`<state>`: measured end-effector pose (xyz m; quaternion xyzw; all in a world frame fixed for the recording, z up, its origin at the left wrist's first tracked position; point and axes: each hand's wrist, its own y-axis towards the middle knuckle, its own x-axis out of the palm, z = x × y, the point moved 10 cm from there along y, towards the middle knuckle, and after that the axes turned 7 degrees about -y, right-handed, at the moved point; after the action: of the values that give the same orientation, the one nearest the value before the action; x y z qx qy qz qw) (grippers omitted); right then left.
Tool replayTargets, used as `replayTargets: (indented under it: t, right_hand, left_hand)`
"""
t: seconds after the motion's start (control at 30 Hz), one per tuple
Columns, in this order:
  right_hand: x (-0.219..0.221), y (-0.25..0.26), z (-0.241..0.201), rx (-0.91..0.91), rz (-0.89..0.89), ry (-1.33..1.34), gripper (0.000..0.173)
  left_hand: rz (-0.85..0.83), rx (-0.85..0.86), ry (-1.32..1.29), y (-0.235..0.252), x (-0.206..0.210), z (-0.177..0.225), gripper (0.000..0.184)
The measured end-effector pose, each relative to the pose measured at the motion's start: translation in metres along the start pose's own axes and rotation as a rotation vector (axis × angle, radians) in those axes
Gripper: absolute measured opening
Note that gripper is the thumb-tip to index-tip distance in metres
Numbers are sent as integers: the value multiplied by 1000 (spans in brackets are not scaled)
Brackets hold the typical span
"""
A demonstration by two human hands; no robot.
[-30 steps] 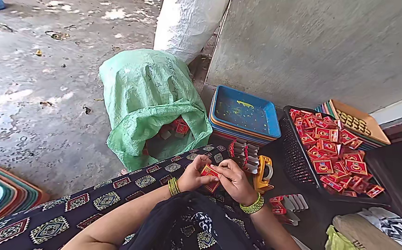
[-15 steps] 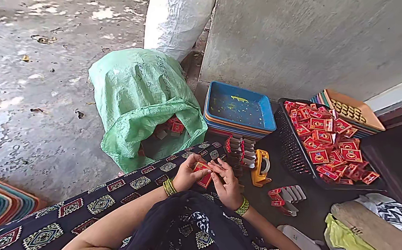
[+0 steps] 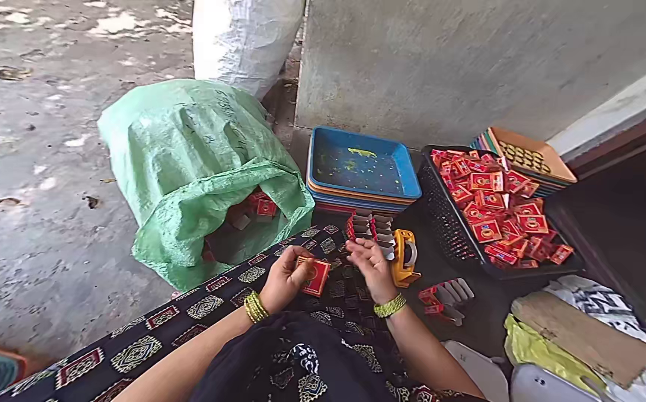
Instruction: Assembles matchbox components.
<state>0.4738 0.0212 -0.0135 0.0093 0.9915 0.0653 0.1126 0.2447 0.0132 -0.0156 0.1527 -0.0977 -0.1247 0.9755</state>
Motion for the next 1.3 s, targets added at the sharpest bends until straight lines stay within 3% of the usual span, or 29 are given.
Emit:
replayTargets:
  t: [0.07,0.13,0.2,0.27,0.4,0.57,0.7,0.93,1.07,1.2,1.3]
  right_hand:
    - [-82,13,43,167,272,-285,35]
    - [-166,8,80,381,426,-672,36]
    - [-228,-5,120,607,425,-837,40]
    - [-255,-18,162,739,322,-798,46]
    - [-249,-28,201,809,188,-590,44]
    - [-257,-25,198,759,320,-602,49]
    - [-258,-36,190,808,417,-478,41]
    - [-248,-65,190,906,368,-494,29]
    - [-242,-67,195,880,432,-472,26]
    - [-246,-57,186,820,412,-768,28]
    - [-236,-52,166,945,232,-1229,27]
  left_hand:
    - [11,15,54,1,-5,1,20]
    - [30,0,72,1,-8,-2,20]
    - [40,-25,57,2,-8,-6,20]
    - [37,-41,49,2,-6,-9,20]
    - [27,-73,48,1,-4,-15,20]
    - [41,-76,75,0,-7,-14,20]
    - [49,-69,78,1,-8,-12,20]
    - [60,-84,71,2,-10,-12,20]
    - [48,-77,65,2,-9,-12,19]
    - [52,-85,72,2,-11,-15,20]
    - [49,-80,79,1,-10,-14,19]
